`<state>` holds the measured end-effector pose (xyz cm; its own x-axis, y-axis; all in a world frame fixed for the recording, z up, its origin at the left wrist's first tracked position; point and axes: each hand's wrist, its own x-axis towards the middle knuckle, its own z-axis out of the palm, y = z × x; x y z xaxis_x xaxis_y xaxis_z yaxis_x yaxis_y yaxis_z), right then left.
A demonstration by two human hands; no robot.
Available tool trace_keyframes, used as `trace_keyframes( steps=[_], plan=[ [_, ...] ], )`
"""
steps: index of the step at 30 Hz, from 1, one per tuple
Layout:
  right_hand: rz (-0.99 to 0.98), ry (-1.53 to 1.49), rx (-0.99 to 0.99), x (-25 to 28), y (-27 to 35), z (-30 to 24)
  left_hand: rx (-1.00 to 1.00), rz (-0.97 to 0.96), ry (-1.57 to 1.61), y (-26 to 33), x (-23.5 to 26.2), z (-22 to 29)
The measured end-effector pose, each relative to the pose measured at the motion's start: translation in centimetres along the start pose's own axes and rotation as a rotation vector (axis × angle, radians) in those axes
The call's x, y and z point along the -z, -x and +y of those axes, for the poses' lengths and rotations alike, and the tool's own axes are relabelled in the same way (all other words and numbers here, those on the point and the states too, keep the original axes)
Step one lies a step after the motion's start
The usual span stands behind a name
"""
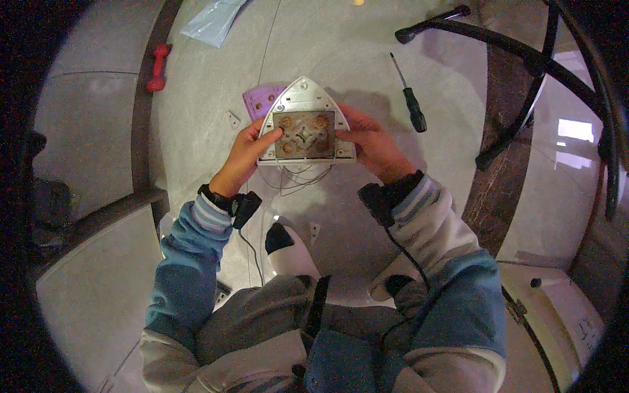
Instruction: The person disassembles a purple and white steam iron, removes the purple base plate, and uses a screwdriver to loosen screws on the white housing. They then search through a cardboard box of tools and retrieve a metal scraper to clean the iron's soleplate.
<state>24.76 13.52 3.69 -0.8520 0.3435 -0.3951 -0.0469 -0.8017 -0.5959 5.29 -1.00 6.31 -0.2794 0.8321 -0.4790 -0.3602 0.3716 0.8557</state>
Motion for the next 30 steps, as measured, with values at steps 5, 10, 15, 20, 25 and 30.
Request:
trace_keyframes(
  steps=[5, 10, 15, 20, 25, 30],
  plan=[
    [-0.025, 0.013, 0.023, 0.2, 0.0, 0.3, 0.011, -0.052, -0.025, 0.0, 0.0, -0.4],
    [-0.032, -0.015, 0.009, 0.3, 0.1, 0.3, 0.022, -0.077, -0.018, -0.1, 0.2, -0.6],
    [-0.048, 0.003, 0.016, 0.1, 0.0, 0.3, 0.004, -0.078, -0.041, 0.1, 0.1, -0.5],
    [-0.039, 0.036, 0.019, 0.1, 0.1, 0.2, 0.044, -0.059, -0.017, 0.7, 0.1, 0.0],
    [-0.028, 0.06, 0.032, -0.1, 0.2, 0.2, -0.035, -0.081, -0.168, 1.0, 0.1, 0.3],
    [-0.097, 0.109, 0.088, -0.4, 0.3, -0.1, -0.061, -0.101, -0.151, 1.3, 0.3, 0.5]
  ],
)
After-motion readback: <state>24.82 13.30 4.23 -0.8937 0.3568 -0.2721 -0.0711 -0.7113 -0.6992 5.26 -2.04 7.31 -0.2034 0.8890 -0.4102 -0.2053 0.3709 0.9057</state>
